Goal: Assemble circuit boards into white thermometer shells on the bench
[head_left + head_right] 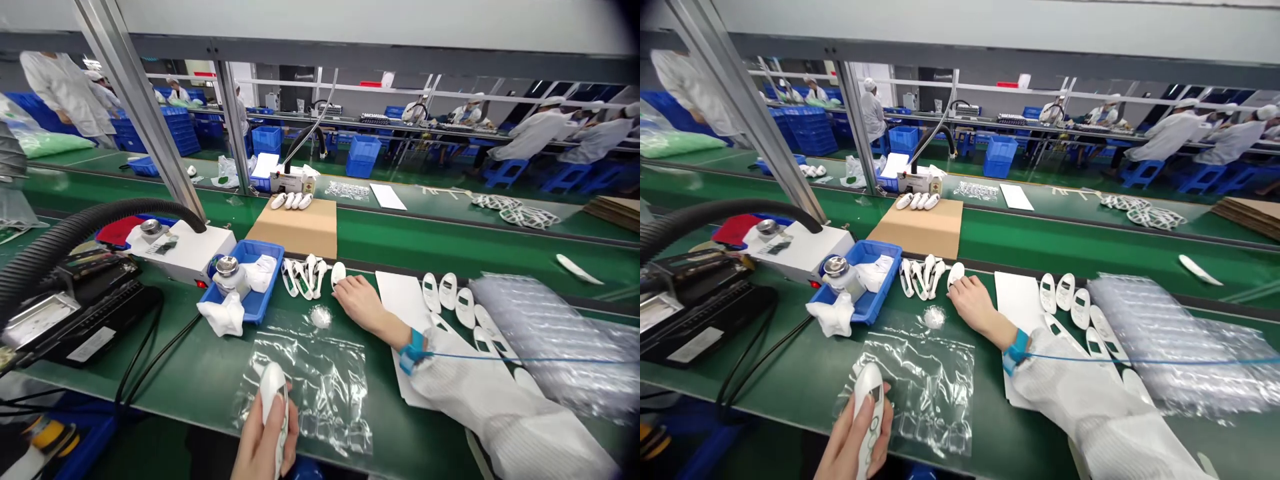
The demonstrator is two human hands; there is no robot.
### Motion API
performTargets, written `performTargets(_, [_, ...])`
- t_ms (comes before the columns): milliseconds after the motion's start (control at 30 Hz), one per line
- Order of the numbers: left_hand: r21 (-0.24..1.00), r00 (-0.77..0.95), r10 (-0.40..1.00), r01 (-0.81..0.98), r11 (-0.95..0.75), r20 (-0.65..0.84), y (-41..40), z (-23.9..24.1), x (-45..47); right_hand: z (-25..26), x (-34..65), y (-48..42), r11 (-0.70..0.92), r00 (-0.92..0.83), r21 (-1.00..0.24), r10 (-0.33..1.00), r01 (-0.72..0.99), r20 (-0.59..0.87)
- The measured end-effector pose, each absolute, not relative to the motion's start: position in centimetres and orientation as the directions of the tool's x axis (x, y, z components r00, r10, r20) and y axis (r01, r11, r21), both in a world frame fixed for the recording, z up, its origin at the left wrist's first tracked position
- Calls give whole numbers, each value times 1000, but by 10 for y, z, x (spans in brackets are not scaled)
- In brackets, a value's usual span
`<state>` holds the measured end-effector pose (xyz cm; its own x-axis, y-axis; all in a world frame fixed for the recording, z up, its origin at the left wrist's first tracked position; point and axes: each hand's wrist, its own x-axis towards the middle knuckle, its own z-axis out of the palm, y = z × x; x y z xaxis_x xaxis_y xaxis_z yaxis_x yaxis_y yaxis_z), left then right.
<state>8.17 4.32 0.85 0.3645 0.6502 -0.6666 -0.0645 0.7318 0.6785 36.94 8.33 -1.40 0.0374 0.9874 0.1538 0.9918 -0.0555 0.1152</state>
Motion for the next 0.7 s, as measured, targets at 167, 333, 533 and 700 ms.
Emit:
performTargets(167, [782,437,735,-106,614,-518,40,15,65,-9,349,33,-57,76,-106,979,993,188])
performTargets(333, [820,401,774,-90,566,-490,41,2,46,-6,304,-36,-59,156,-658,984,751,90])
performTargets(533, [918,250,888,6,397,-386,38,-26,24,-27,238,-102,-62,235,-747,964,661,128])
performTargets(700, [911,266,884,-50,410,-384,31,-14,16,-41,255,-135,-96,397,-708,876,700,274])
